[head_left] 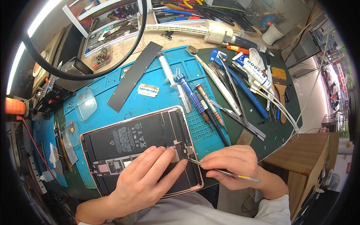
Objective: The person uses tweezers and a screwdriver to manipulate small components and connectors inside a disassembled tablet. They repeatedly probe and adjust parts near the motherboard and battery area, occasionally switching tools and repositioning the device on the workbench.
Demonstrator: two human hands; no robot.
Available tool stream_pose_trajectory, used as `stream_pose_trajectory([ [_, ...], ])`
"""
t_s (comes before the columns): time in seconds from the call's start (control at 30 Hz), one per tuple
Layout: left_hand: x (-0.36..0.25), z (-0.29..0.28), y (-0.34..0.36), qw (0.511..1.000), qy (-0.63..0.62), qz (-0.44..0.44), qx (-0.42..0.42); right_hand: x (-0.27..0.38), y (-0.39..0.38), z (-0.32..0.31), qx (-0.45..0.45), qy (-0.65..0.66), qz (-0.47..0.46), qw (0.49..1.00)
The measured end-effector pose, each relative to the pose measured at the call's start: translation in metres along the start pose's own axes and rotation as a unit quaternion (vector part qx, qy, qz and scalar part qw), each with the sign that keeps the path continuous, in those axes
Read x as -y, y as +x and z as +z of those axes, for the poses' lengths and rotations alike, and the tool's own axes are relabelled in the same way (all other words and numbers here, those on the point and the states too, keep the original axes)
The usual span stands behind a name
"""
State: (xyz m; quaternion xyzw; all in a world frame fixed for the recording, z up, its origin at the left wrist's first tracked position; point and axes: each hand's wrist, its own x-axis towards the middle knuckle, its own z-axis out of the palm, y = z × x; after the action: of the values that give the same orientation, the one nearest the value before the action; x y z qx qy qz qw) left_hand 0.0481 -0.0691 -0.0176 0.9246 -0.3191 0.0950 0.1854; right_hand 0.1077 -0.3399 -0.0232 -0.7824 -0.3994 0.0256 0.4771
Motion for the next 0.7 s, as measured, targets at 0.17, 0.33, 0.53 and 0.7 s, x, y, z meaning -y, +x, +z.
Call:
stream_pose_trajectory([
  [0.17, 0.0018, 0.0013, -0.0005, 1.000, -0.029, -0.009, -0.003, -0.0011, -0.0005, 0.0001, 0.003, -0.001, -0.007, 1.000],
  [0.33, 0.0010, -0.0012, -0.0005, 0.999, -0.032, -0.012, 0.014, -0.0011, 0.0007, 0.0004, 0.006, -0.004, -0.011, 1.000],
  [0.53, -0.0005, -0.0033, 0.0020, 0.999, -0.026, -0.018, 0.018, -0.0012, 0.0008, 0.0006, 0.006, -0.006, -0.009, 1.000],
  [0.7, -0.0013, -0.0040, 0.0038, 0.999, -0.038, -0.024, 0.018, -0.0016, 0.0004, 0.0009, 0.003, -0.007, -0.009, 1.000],
])
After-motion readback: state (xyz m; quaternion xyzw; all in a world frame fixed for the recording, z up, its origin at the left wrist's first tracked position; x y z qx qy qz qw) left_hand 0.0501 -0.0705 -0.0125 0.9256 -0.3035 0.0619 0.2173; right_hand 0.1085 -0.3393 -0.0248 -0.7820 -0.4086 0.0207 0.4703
